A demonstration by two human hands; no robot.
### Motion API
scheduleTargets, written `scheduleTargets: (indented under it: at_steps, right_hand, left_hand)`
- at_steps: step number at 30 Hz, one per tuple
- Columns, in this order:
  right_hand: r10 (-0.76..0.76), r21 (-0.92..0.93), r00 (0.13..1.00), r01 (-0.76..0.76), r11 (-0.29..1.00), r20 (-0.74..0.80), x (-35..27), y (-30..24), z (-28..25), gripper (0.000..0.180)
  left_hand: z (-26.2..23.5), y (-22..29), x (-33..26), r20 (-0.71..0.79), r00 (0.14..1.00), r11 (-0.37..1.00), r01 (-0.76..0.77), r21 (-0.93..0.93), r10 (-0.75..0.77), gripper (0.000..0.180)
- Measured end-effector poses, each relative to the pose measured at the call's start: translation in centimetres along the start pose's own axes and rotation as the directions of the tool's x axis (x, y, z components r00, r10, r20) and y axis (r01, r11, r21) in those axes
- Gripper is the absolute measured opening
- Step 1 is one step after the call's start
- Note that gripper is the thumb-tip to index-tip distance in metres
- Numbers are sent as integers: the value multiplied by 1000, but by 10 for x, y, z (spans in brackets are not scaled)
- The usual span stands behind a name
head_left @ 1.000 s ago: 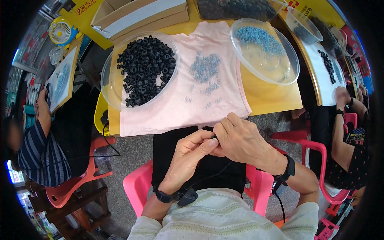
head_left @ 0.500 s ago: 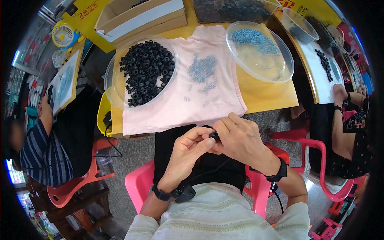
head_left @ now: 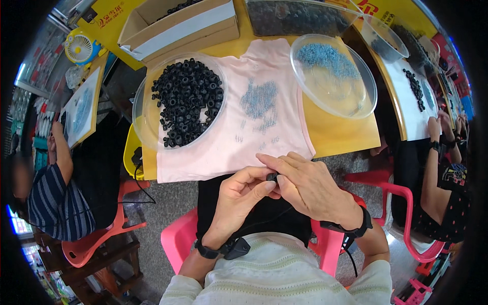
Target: The recorder is assembling small black and blue plastic parts by hand at a workshop table.
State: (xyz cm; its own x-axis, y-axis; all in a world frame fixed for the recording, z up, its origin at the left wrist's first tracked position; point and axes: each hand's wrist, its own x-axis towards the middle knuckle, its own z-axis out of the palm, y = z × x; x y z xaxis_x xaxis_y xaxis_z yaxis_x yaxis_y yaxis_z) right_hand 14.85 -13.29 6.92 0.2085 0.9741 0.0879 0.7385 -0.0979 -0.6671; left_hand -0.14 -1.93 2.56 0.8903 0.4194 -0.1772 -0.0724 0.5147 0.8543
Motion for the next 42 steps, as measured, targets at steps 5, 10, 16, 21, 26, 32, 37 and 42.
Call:
scheduleTargets:
  at_steps: [5, 10, 16, 21, 26, 32, 37, 42]
  right_hand:
    - [48, 201, 999, -51, 978, 19, 7, 6, 2, 37]
    - [157, 523, 986, -159, 837, 49, 13, 4, -2, 31]
    - [176, 639, 972, -38, 768, -153, 12, 4, 0, 21]
    - [30, 299, 952, 66, 952, -306, 11, -2, 0, 21]
    - [46, 344, 947, 69, 936, -317, 4, 1, 3, 24]
    - [190, 632, 962, -25, 775, -195, 0, 8, 1, 20]
    - [121, 450, 946, 28, 893, -300, -2, 9, 6, 28]
    - [17, 199, 937, 57, 978, -349, -4, -1, 6, 41]
  left_hand:
    - [-3, 3, 3, -55, 998, 999, -27, 44, 30, 23]
    - [-4, 13, 5, -35, 999, 999, -31, 7, 31, 24]
    - [-6, 20, 3, 2, 1000, 998, -5, -57, 5, 22]
    - [-9, 13, 3, -16, 999, 985, 36, -166, -39, 18]
    - [-2, 13, 3, -10, 995, 960, 90, -264, -96, 17]
    - [-4, 12, 4, 99, 982, 919, 184, -348, -159, 15]
    - [0, 12, 8, 87, 985, 901, 172, -399, -150, 16]
    - [-1, 5, 8, 131, 968, 822, 251, -512, -213, 15]
